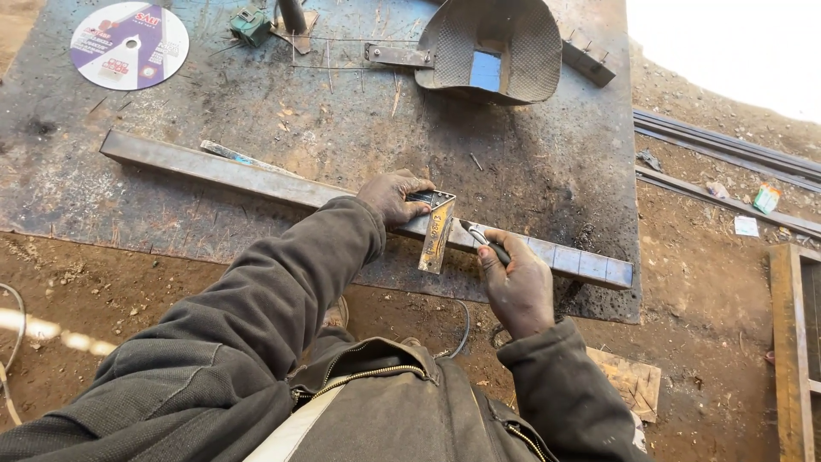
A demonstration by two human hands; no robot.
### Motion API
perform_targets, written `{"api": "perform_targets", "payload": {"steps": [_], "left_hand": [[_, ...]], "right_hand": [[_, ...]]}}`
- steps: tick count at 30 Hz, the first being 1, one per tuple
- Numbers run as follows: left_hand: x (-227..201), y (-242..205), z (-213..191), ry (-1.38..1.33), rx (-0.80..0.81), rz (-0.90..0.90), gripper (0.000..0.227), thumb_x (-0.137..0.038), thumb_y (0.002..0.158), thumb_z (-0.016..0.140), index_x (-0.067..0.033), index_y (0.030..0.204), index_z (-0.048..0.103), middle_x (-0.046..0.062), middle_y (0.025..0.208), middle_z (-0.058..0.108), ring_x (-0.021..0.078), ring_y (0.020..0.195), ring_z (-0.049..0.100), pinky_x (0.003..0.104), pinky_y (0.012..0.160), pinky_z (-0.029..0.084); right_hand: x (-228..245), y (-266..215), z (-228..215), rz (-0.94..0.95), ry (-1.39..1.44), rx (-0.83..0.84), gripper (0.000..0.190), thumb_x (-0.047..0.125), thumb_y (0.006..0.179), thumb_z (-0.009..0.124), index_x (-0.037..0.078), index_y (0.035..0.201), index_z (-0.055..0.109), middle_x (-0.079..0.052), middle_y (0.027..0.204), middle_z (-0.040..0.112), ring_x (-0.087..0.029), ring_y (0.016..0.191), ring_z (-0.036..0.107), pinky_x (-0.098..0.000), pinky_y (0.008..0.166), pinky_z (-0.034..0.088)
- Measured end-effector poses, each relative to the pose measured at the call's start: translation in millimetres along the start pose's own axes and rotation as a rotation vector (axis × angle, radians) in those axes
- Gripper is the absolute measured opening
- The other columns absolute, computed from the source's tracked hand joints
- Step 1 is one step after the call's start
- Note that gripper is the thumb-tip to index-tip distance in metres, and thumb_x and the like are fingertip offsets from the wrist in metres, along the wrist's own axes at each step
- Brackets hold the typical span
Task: The person uses a try square and a marker to draw measurement lines on a long metal bar. They repeatedly reposition the try square along the bar to mark evenly spaced intervals.
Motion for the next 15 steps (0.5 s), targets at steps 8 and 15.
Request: {"api": "perform_targets", "payload": {"steps": [8, 15], "left_hand": [[-6.8, -4.7, -5.7, 0.005, 0.008, -0.020, 0.047, -0.045, 0.079, 0.085, -0.0440, 0.124, 0.072, -0.006, 0.115, 0.071, 0.0238, 0.116, 0.067, 0.039, 0.099, 0.054], [-107.6, -39.1, -65.4, -0.080, 0.292, -0.471, 0.053, -0.029, 0.095, 0.069, -0.0344, 0.146, 0.057, -0.007, 0.162, 0.042, 0.0235, 0.139, 0.046, 0.033, 0.117, 0.041]], "right_hand": [[3.4, -19.8, 4.3, 0.008, -0.062, 0.152, 0.027, 0.026, 0.101, 0.062, 0.014, 0.123, 0.073, -0.018, 0.096, 0.077, -0.038, 0.091, 0.073, -0.0502, 0.084, 0.059], [-22.0, -57.4, -25.5, 0.185, -0.133, 0.188, 0.027, 0.035, 0.099, 0.061, 0.027, 0.123, 0.071, 0.002, 0.080, 0.071, -0.012, 0.063, 0.057, -0.0304, 0.057, 0.047]]}}
Point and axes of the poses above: each hand's wrist, its own y-axis towards the middle knuckle, its own z-axis out of the palm, x = y × z, the point moved 3 cm from there along y, towards the middle knuckle
